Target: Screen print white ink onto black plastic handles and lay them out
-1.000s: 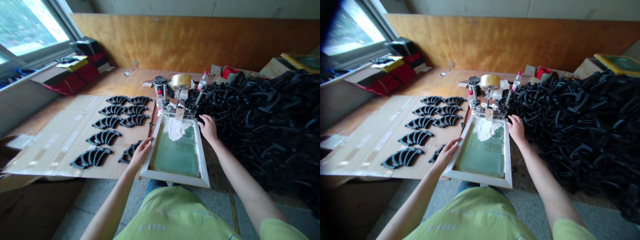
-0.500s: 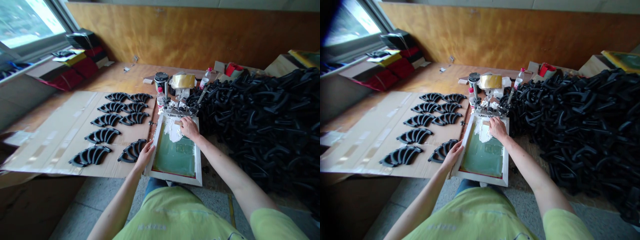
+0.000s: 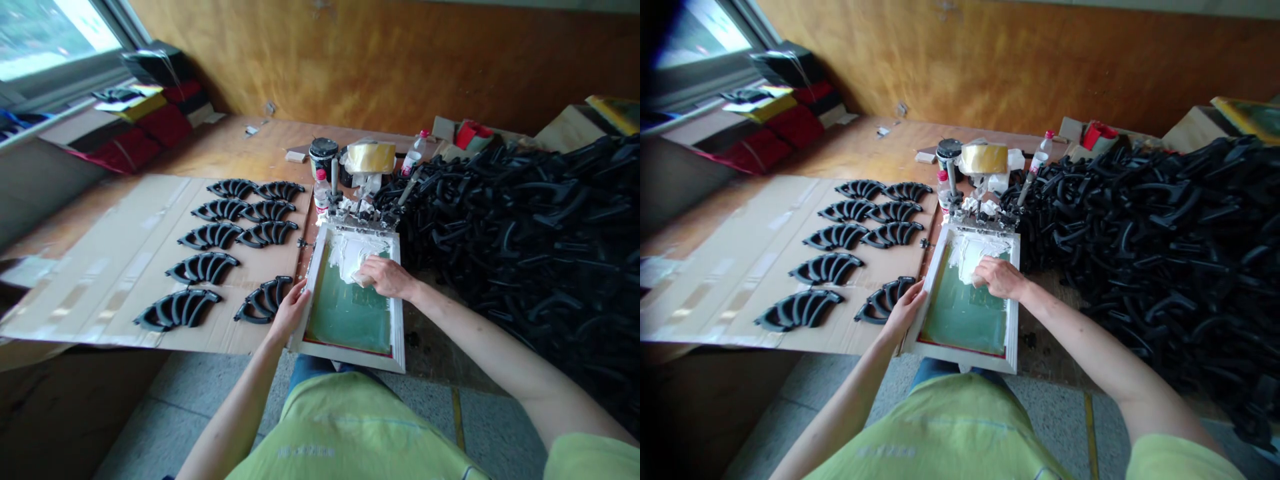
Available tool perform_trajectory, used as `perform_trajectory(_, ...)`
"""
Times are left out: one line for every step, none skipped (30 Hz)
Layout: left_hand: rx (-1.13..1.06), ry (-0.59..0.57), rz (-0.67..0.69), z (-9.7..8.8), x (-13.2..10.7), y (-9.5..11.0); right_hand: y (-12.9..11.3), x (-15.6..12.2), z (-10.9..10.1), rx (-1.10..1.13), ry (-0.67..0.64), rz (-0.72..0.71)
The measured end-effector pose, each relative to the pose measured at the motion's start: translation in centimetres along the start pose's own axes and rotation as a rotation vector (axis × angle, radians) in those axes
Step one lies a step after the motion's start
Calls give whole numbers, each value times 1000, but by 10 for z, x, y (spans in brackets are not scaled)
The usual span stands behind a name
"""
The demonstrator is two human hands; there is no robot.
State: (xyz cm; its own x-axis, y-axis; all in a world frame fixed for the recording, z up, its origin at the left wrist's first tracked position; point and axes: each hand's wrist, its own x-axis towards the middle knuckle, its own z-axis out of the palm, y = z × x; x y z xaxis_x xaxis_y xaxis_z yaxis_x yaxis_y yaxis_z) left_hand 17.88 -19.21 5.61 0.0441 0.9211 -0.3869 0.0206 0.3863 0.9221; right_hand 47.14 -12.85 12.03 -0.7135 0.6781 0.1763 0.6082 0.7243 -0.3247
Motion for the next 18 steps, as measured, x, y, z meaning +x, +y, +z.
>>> perform_trajectory(-3,-2,5,0,0,1,3,3,-2,25,3,14)
perform_trajectory(-7,-5,10,0,-1,1,5,6,-2,38,31,50)
perform_trajectory(-11,-8,15,0,-1,2,6,9,1,37,78,93)
perform_trajectory(-15,-11,17,0,-1,3,6,11,5,22,136,128)
perform_trajectory(-18,-12,17,0,-2,4,4,11,10,2,186,141)
perform_trajectory(-19,-9,13,0,-2,4,1,9,15,-14,218,130)
perform_trajectory(-17,-5,8,0,-2,5,-2,5,20,-19,229,98)
perform_trajectory(-14,-2,2,0,-3,6,-6,0,23,-11,218,55)
perform_trajectory(-10,0,-2,1,-3,8,-8,-4,24,7,194,17)
perform_trajectory(-8,0,-7,1,-4,9,-10,-7,22,27,168,-1)
perform_trajectory(-8,0,-12,2,-5,12,-10,-7,18,45,148,8)
perform_trajectory(-9,-1,-21,3,-6,16,-9,-3,13,55,142,43)
perform_trajectory(-11,-2,-33,3,-9,20,-6,4,7,57,155,98)
perform_trajectory(-9,-6,-44,3,-11,26,-1,13,0,49,182,165)
perform_trajectory(-2,-9,-50,2,-14,34,4,23,-8,33,217,234)
perform_trajectory(10,-7,-46,1,-18,42,11,33,-15,12,252,297)
perform_trajectory(23,-1,-34,0,-22,52,19,41,-23,-10,282,347)
perform_trajectory(32,6,-16,-1,-25,62,28,45,-31,-28,311,390)
